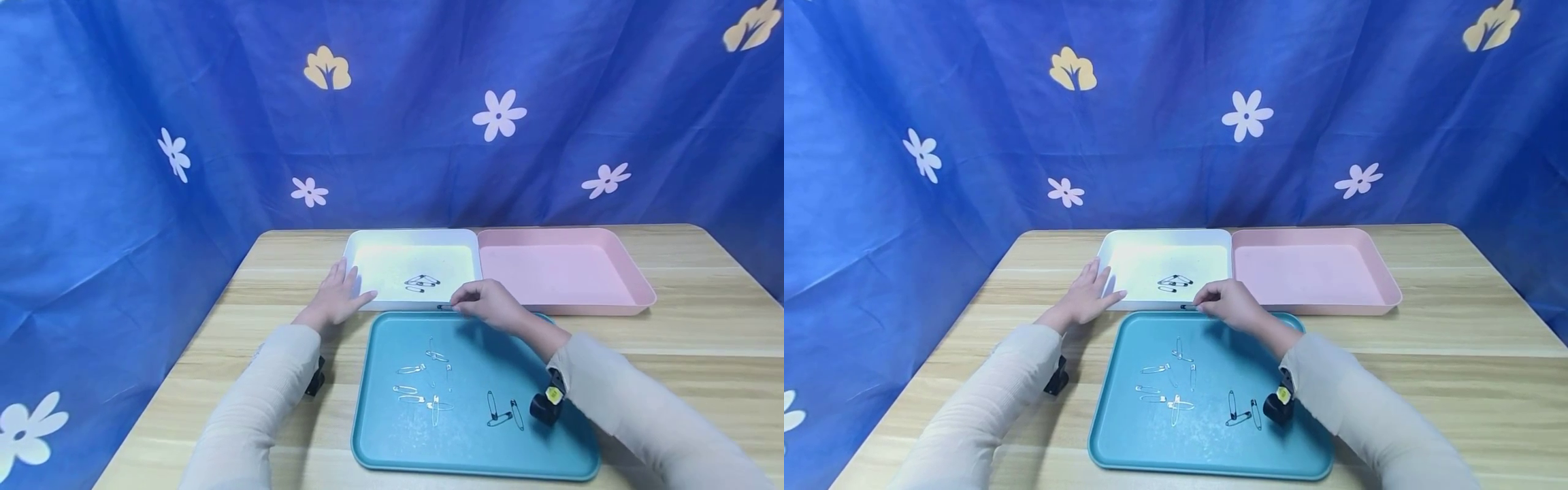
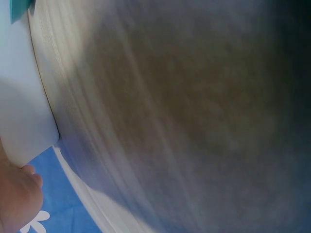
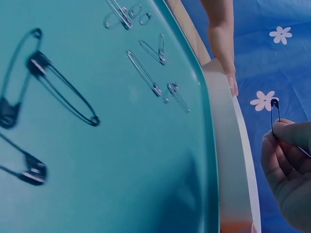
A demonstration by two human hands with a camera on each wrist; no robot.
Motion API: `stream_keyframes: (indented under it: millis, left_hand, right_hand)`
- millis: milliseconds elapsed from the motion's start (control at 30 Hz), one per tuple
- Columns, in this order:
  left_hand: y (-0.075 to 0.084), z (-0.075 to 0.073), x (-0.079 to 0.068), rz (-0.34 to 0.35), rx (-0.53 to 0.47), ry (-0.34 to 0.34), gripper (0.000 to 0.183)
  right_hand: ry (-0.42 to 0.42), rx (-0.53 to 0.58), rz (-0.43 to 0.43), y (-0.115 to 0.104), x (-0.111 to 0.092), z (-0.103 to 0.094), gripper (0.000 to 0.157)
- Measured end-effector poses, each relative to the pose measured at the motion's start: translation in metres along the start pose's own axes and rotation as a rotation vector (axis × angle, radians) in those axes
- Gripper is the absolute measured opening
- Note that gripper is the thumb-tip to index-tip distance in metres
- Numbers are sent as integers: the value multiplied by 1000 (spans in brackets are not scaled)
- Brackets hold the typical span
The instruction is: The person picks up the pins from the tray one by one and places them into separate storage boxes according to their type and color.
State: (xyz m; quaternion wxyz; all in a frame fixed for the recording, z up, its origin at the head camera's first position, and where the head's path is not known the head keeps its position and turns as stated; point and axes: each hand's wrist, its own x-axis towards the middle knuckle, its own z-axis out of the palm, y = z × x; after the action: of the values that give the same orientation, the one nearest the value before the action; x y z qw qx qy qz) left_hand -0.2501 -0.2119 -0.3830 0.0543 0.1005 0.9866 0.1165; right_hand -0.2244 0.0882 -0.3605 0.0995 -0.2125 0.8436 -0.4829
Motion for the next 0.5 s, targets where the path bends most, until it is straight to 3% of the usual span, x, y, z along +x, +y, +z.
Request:
stream_keyframes:
  millis: [500]
  left_hand:
    - [0, -1, 0, -2, 5, -1, 87]
  right_hand:
    - [108, -50, 12, 7, 35, -4, 11]
